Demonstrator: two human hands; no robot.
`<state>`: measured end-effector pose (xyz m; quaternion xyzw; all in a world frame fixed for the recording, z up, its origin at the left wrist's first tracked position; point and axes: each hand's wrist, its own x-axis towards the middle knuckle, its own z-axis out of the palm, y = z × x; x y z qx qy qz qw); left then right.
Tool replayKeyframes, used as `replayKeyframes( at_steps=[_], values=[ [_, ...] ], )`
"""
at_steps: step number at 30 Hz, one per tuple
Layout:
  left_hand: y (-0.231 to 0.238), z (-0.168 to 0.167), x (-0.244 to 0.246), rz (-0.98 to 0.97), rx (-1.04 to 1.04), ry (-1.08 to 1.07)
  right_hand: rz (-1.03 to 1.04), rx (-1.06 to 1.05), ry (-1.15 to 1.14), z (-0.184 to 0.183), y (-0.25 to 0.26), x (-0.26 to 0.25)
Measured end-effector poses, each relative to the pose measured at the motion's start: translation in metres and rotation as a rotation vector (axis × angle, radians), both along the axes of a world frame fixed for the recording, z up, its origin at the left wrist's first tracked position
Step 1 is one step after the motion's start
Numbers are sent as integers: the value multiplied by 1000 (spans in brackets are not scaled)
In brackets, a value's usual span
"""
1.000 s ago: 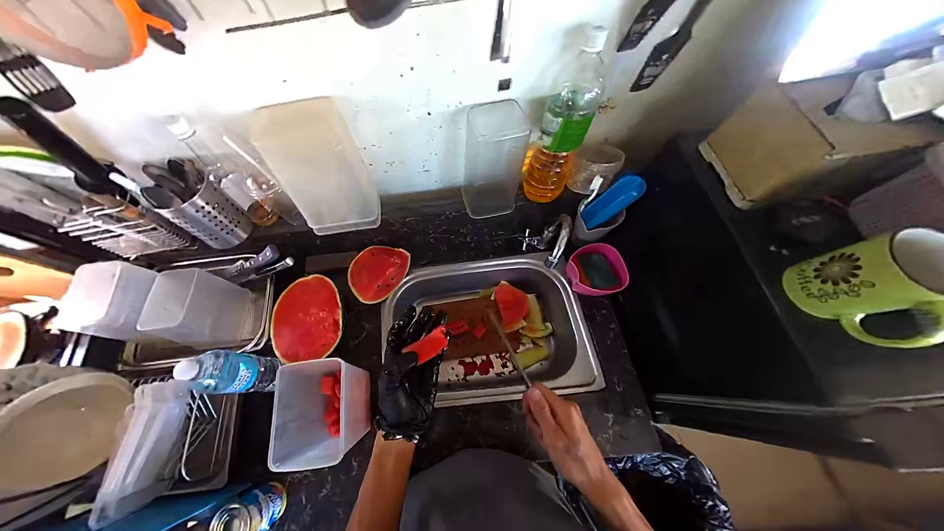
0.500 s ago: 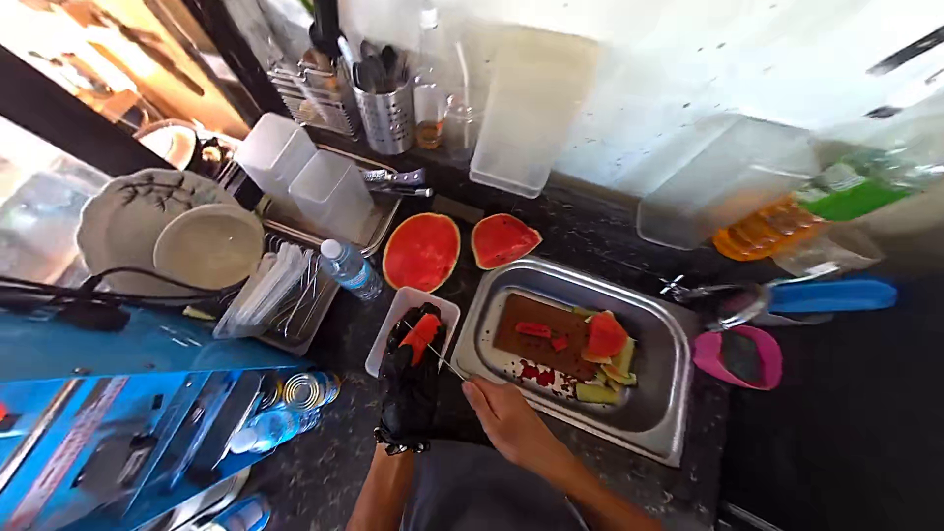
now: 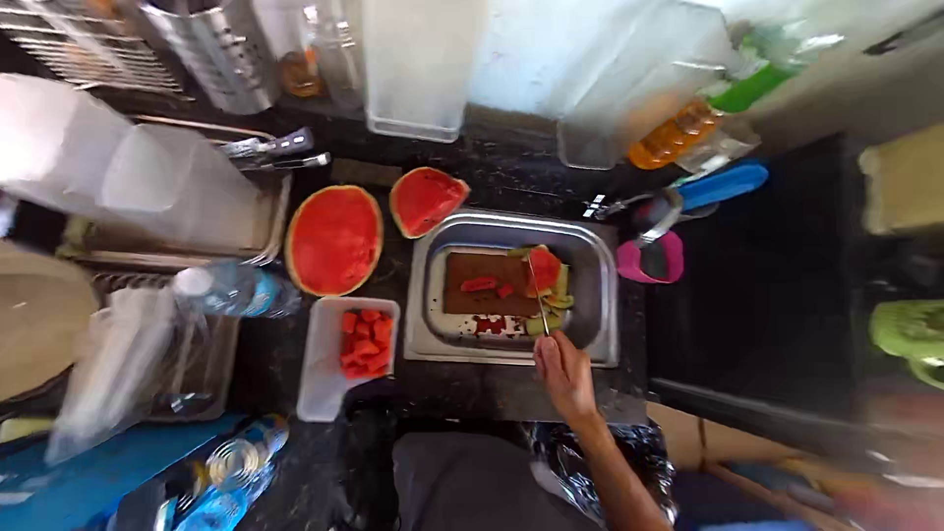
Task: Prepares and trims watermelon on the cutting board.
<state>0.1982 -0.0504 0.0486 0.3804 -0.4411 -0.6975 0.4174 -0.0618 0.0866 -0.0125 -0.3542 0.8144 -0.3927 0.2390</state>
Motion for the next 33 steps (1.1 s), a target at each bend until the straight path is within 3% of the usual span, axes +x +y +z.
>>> replayKeyframes(
  at_steps=[3, 5, 7, 9, 10, 17, 20, 22, 27, 33],
  values=[
    [18, -37, -66, -501, 93, -249, -283, 313, -323, -48, 55, -30],
    [16, -66, -121, -884, -132, -637, -470, 319, -538, -66, 83, -39],
    [12, -129, -189, -1099, -383, -1003, -540, 231, -621, -64, 103, -41],
    [15, -209, -248, -1156, -458, -1168, -522, 227, -619, -58, 129, -42],
    [18, -232, -272, -1153, -456, -1201, -506, 231, -581, -56, 142, -43],
    [18, -275, -349, -884, -358, -1482, -615, 350, -377, -46, 232, -24],
    [34, -284, -332, -817, -364, -1321, -626, 379, -434, -43, 244, -16],
    [25, -280, -327, -747, -223, -1084, -537, 334, -462, -50, 233, -19],
    [7, -239, -283, -655, 296, -349, -138, 304, -484, -69, 147, -57],
    [1, -180, -249, -544, 503, -10, 61, 334, -402, -58, 76, -73]
  ],
)
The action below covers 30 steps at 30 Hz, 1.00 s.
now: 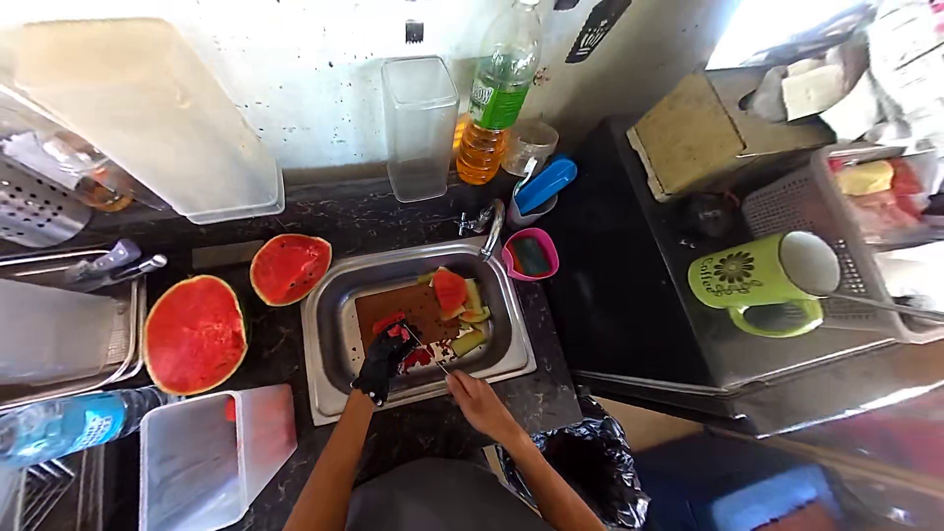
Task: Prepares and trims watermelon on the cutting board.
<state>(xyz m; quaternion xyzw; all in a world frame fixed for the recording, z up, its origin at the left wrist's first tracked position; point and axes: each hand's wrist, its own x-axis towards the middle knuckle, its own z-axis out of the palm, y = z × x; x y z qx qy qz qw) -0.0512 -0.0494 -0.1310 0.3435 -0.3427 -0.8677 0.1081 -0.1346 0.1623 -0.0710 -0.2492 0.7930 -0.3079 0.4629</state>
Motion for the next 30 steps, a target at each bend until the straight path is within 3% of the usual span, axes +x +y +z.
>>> replayKeyframes(
  at_steps=[3, 8, 15, 22, 25, 28, 30],
  values=[
    [7, 28, 7, 159, 149, 50, 34, -9, 37, 7, -6, 10],
    [12, 47, 20, 295, 222, 66, 68, -19, 17, 6, -14, 30],
    [5, 60, 34, 369, 221, -84, -100, 7, 148, 11, -39, 54],
    [-11, 58, 41, 319, 257, -5, 39, 56, 87, 23, -50, 57],
    [-11, 56, 42, 342, 253, -13, -44, 143, 185, 32, -55, 61],
    [-13, 57, 44, 326, 268, -54, -207, 72, 276, 30, -56, 69],
    [-13, 57, 45, 328, 266, -50, -203, 17, 264, 25, -51, 66]
  ],
)
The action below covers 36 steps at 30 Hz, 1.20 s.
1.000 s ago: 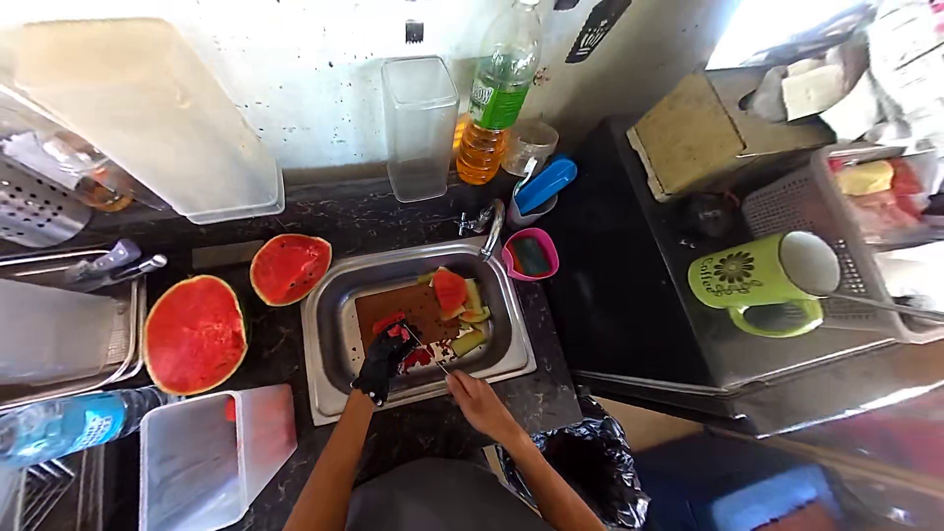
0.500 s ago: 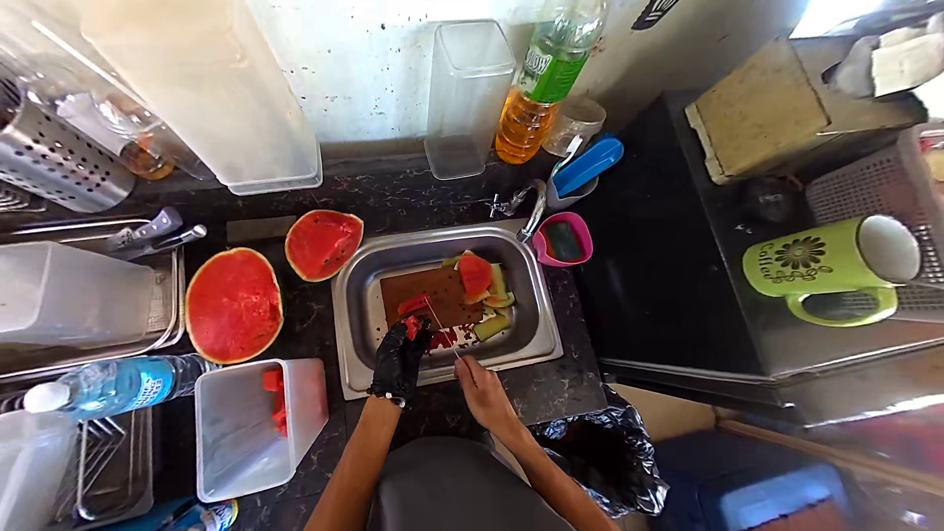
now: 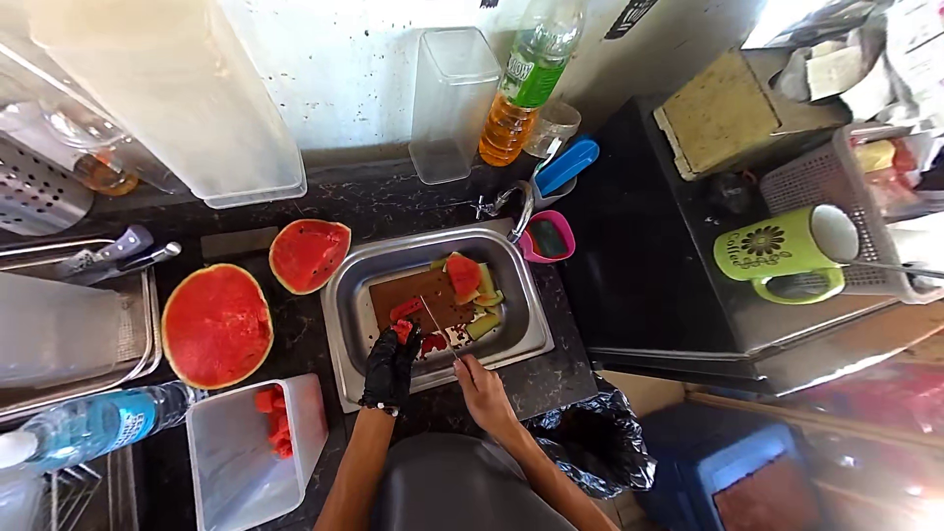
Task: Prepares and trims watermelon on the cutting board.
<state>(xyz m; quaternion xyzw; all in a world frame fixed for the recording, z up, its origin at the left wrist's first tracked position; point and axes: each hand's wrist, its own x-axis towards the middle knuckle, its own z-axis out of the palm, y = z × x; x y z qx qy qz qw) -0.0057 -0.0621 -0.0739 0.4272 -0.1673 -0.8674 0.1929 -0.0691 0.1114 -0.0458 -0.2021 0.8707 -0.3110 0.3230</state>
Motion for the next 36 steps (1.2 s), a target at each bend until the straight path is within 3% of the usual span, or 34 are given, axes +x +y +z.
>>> replayKeyframes(
  at_steps=[3, 7, 13, 18, 24, 31, 36],
  values=[
    [-2, 5, 3, 10, -47, 12, 110, -58, -6, 0, 7, -4],
    [-3, 7, 12, -20, -116, 62, 300, 82, -57, 8, 7, -8],
    [-2, 12, 22, 5, -131, 11, 259, 76, -69, 4, 5, -3],
    [0, 17, 24, -29, -217, -104, 378, 14, -71, 8, 10, 1],
    [3, 20, 28, -100, -300, -64, 217, 11, -172, 0, 14, -2],
    [3, 20, 28, -83, -58, 114, 340, -62, -87, 2, 24, 4],
    [4, 24, 34, -85, -87, 117, 176, -5, -121, 21, 23, 11]
  ],
)
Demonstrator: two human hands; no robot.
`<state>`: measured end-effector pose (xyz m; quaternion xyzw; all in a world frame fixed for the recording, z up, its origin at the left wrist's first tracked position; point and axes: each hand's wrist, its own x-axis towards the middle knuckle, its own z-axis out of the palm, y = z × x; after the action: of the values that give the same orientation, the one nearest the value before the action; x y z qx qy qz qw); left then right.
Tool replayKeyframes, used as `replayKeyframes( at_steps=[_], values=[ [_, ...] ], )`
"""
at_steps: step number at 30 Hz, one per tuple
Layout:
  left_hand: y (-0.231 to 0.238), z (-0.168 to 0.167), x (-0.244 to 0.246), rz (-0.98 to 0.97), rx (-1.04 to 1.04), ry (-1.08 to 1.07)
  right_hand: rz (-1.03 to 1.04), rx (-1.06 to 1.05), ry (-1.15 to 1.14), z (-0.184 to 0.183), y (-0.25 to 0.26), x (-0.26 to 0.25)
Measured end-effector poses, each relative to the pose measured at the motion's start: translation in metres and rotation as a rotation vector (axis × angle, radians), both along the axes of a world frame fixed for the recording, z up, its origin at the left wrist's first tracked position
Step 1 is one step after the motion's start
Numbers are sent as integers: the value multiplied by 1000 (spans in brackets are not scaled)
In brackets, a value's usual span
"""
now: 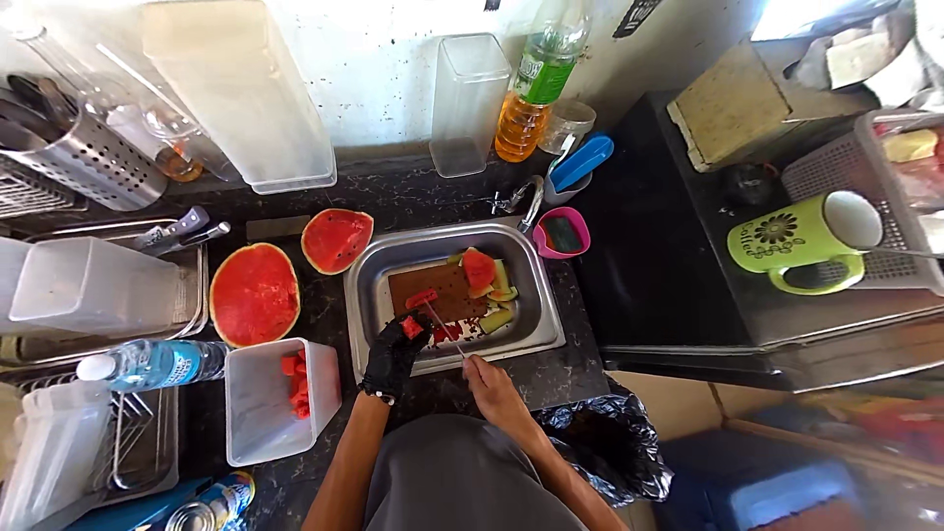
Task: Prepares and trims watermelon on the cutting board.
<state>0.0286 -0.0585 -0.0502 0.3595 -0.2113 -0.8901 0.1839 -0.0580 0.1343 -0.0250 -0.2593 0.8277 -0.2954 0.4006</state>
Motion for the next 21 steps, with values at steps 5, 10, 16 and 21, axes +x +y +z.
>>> replayKeyframes(
  at_steps=[5, 10, 16, 21],
  values=[
    [4, -14, 4, -17, -64, -39, -33, -153, 27, 3, 9, 0],
    [15, 5, 17, -263, -424, -31, -82, -95, 99, -21, 23, -26],
    [13, 116, 65, -441, -1311, -518, -149, 42, 125, -18, 33, -51],
    [-27, 132, 151, -263, -1348, -939, 1, 132, 236, -35, 24, -51]
  ],
)
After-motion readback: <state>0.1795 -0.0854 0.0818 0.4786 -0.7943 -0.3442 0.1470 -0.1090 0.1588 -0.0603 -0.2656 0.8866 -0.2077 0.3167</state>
